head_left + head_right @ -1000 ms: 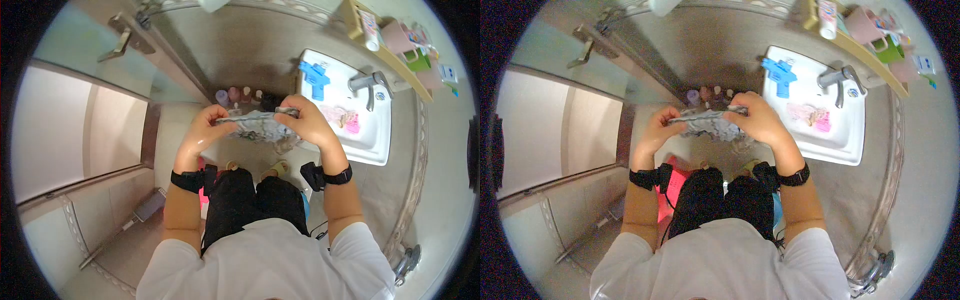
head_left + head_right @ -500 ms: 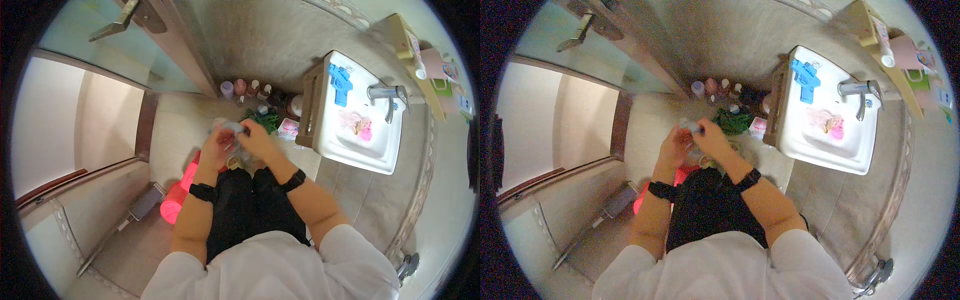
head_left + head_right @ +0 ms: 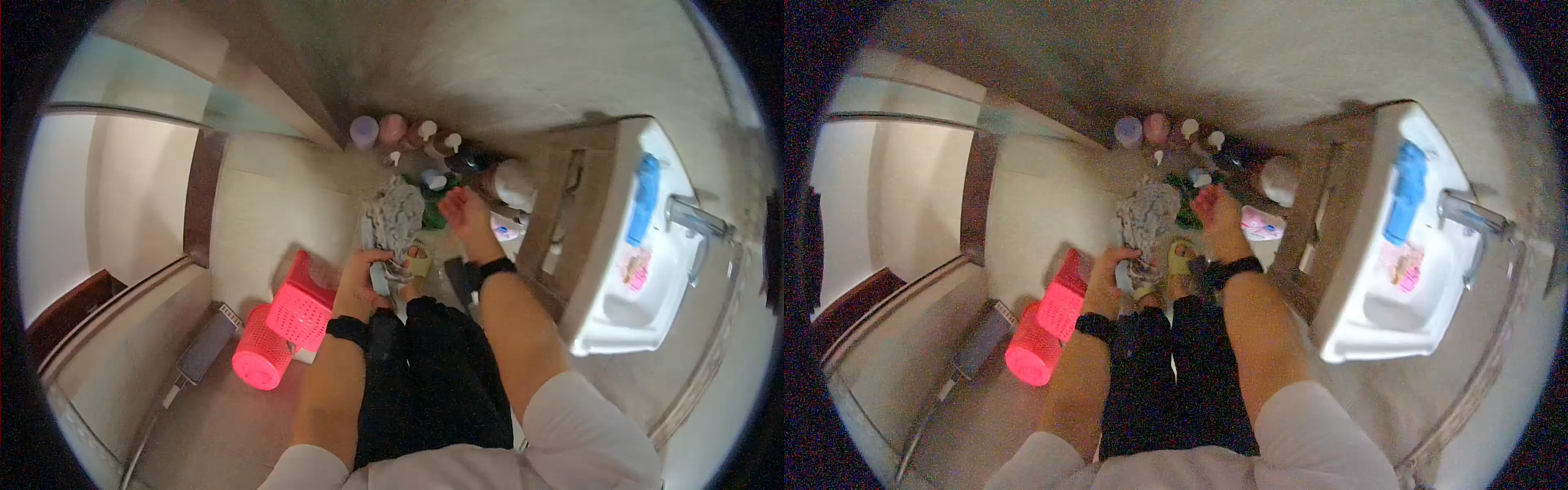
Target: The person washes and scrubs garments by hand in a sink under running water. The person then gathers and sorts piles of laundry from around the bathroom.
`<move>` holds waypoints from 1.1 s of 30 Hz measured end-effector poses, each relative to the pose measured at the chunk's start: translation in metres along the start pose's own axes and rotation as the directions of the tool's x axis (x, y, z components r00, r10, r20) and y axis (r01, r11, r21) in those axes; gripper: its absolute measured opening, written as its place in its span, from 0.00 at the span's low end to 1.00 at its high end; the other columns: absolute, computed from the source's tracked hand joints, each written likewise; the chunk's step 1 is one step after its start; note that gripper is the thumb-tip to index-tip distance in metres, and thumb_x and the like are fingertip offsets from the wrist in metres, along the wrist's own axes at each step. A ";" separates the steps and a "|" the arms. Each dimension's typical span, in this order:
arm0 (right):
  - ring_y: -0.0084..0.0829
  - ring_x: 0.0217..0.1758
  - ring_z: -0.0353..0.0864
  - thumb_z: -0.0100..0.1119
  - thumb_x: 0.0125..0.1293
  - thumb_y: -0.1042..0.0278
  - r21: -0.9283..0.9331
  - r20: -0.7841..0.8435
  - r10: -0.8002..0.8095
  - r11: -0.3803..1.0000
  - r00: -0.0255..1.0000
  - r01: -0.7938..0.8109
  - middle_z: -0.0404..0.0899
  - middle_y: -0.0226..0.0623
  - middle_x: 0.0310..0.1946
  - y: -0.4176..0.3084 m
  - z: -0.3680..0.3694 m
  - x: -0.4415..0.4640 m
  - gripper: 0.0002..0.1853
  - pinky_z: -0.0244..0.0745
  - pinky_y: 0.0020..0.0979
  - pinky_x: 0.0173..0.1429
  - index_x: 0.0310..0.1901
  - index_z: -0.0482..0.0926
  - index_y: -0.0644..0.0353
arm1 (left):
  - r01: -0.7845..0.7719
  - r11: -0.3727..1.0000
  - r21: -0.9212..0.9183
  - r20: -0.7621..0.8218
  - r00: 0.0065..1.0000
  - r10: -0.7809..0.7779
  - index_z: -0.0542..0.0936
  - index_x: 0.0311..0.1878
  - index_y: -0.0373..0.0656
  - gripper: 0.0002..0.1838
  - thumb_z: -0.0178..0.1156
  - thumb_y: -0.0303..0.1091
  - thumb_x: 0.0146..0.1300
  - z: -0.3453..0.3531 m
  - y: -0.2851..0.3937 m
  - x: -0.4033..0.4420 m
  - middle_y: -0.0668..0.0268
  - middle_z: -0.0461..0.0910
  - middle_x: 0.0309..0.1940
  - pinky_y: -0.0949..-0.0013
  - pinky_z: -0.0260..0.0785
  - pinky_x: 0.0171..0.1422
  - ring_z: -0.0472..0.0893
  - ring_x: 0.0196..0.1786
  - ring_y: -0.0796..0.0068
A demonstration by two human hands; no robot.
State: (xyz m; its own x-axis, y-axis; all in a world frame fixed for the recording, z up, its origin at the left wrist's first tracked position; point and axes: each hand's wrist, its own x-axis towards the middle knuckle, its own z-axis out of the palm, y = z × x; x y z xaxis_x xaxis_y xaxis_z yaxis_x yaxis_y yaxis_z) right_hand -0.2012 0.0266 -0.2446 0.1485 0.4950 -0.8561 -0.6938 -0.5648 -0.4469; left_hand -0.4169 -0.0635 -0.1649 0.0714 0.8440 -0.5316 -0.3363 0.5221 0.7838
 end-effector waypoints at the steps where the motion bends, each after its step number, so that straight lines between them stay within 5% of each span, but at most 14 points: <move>1: 0.33 0.26 0.75 0.46 0.68 0.57 0.139 -0.062 0.067 0.989 0.996 -0.058 0.75 0.34 0.23 0.000 -0.022 0.038 0.15 0.76 0.36 0.41 0.30 0.74 0.59 | 0.420 0.723 -0.548 0.078 0.886 -0.456 0.74 0.43 0.43 0.18 0.62 0.27 0.47 0.002 -0.005 0.014 0.58 0.77 0.41 0.63 0.70 0.55 0.77 0.49 0.60; 3: 0.37 0.27 0.76 0.47 0.67 0.54 0.109 0.266 0.116 0.983 0.957 -0.150 0.75 0.36 0.22 0.000 -0.110 0.159 0.17 0.77 0.39 0.43 0.29 0.73 0.59 | 0.514 0.625 -0.588 0.140 0.825 -0.547 0.75 0.42 0.43 0.16 0.62 0.28 0.47 -0.008 -0.034 0.039 0.58 0.77 0.41 0.65 0.69 0.54 0.75 0.51 0.62; 4: 0.37 0.27 0.76 0.48 0.67 0.53 0.100 0.179 0.040 0.993 0.983 -0.059 0.75 0.37 0.21 -0.006 -0.108 0.163 0.18 0.77 0.41 0.43 0.29 0.73 0.59 | 0.221 0.942 -0.254 0.067 0.975 -0.210 0.74 0.42 0.42 0.17 0.62 0.27 0.46 -0.014 -0.046 0.044 0.59 0.77 0.41 0.66 0.69 0.54 0.75 0.52 0.63; 5: 0.37 0.26 0.77 0.49 0.66 0.51 0.083 0.090 -0.038 0.996 0.995 0.030 0.75 0.37 0.21 -0.017 -0.099 0.159 0.19 0.78 0.42 0.44 0.28 0.73 0.59 | -0.167 0.978 0.125 0.141 0.979 0.149 0.74 0.43 0.42 0.17 0.63 0.27 0.45 -0.019 -0.059 0.050 0.59 0.77 0.41 0.67 0.69 0.54 0.74 0.52 0.64; 8: 0.33 0.25 0.77 0.51 0.65 0.51 0.034 0.043 -0.018 0.999 0.999 0.016 0.76 0.35 0.22 -0.032 -0.093 0.178 0.17 0.79 0.38 0.32 0.28 0.73 0.56 | -0.287 0.955 0.072 0.078 0.956 0.282 0.75 0.42 0.40 0.17 0.62 0.28 0.44 -0.033 -0.127 0.075 0.60 0.77 0.42 0.67 0.69 0.54 0.74 0.52 0.65; 9: 0.32 0.26 0.77 0.51 0.65 0.50 0.004 -0.055 -0.044 0.999 0.997 0.045 0.76 0.35 0.22 -0.038 -0.087 0.177 0.18 0.79 0.37 0.32 0.28 0.73 0.56 | -0.275 0.959 0.067 0.078 0.960 0.270 0.75 0.42 0.40 0.17 0.62 0.28 0.44 -0.024 -0.120 0.081 0.60 0.77 0.42 0.67 0.69 0.54 0.74 0.52 0.65; 10: 0.31 0.26 0.77 0.51 0.65 0.49 -0.029 -0.149 -0.073 0.997 0.986 0.070 0.76 0.34 0.23 -0.041 -0.086 0.182 0.18 0.79 0.36 0.32 0.29 0.73 0.57 | 0.046 0.943 -0.330 -0.029 0.998 -0.059 0.74 0.44 0.37 0.17 0.58 0.25 0.47 -0.007 -0.095 0.089 0.57 0.76 0.43 0.61 0.72 0.52 0.76 0.48 0.61; 11: 0.31 0.26 0.77 0.51 0.65 0.49 -0.031 -0.160 -0.069 0.997 0.985 0.065 0.76 0.34 0.23 -0.039 -0.089 0.188 0.18 0.79 0.36 0.32 0.29 0.73 0.57 | 0.292 0.670 -0.683 0.002 0.918 -0.397 0.74 0.47 0.35 0.18 0.54 0.22 0.50 0.001 -0.084 0.098 0.54 0.76 0.44 0.54 0.74 0.50 0.78 0.44 0.56; 12: 0.31 0.27 0.77 0.50 0.66 0.51 -0.016 -0.135 -0.080 0.997 0.988 0.079 0.76 0.34 0.24 -0.038 -0.095 0.193 0.17 0.79 0.35 0.33 0.30 0.73 0.57 | 0.301 0.664 -0.684 0.005 0.913 -0.408 0.74 0.47 0.35 0.18 0.54 0.22 0.50 0.000 -0.093 0.107 0.54 0.76 0.44 0.54 0.74 0.50 0.78 0.44 0.56; 14: 0.31 0.28 0.77 0.50 0.66 0.52 -0.002 -0.121 -0.086 0.996 0.989 0.086 0.77 0.34 0.25 -0.037 -0.106 0.206 0.16 0.79 0.35 0.34 0.31 0.73 0.58 | 0.498 0.385 -0.777 0.274 0.818 -0.505 0.70 0.52 0.37 0.22 0.53 0.22 0.50 0.000 -0.117 0.128 0.54 0.75 0.46 0.48 0.73 0.51 0.77 0.45 0.55; 19: 0.32 0.31 0.79 0.50 0.67 0.62 0.280 0.111 -0.035 0.960 0.993 0.003 0.79 0.33 0.30 -0.039 -0.111 0.201 0.08 0.79 0.35 0.39 0.37 0.73 0.57 | 0.527 0.327 -0.785 0.355 0.814 -0.460 0.67 0.56 0.43 0.25 0.52 0.22 0.51 0.005 -0.134 0.139 0.58 0.74 0.48 0.48 0.73 0.50 0.75 0.49 0.57; 30: 0.30 0.32 0.79 0.55 0.64 0.64 0.270 0.164 -0.085 0.962 0.983 0.038 0.79 0.32 0.31 -0.032 -0.114 0.199 0.07 0.78 0.35 0.41 0.39 0.73 0.57 | 0.548 0.273 -0.791 0.355 0.773 -0.526 0.67 0.56 0.44 0.24 0.52 0.22 0.52 0.006 -0.125 0.135 0.59 0.73 0.49 0.49 0.73 0.49 0.75 0.50 0.58; 33: 0.30 0.31 0.78 0.56 0.64 0.62 0.202 0.141 -0.068 0.979 0.988 0.038 0.79 0.32 0.30 -0.035 -0.113 0.199 0.08 0.78 0.33 0.39 0.39 0.74 0.57 | 0.478 0.424 -0.769 0.319 0.862 -0.393 0.68 0.55 0.44 0.22 0.52 0.26 0.54 0.002 -0.114 0.127 0.59 0.75 0.47 0.50 0.74 0.49 0.76 0.47 0.59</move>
State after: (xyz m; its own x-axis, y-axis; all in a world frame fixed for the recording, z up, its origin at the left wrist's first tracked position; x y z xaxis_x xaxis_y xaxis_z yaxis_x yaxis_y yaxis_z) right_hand -0.0676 0.0700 -0.4293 0.0946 0.6200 -0.7789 -0.8157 -0.4002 -0.4177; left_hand -0.3674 -0.0156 -0.3216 0.4935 0.5619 -0.6639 -0.8307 0.5307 -0.1684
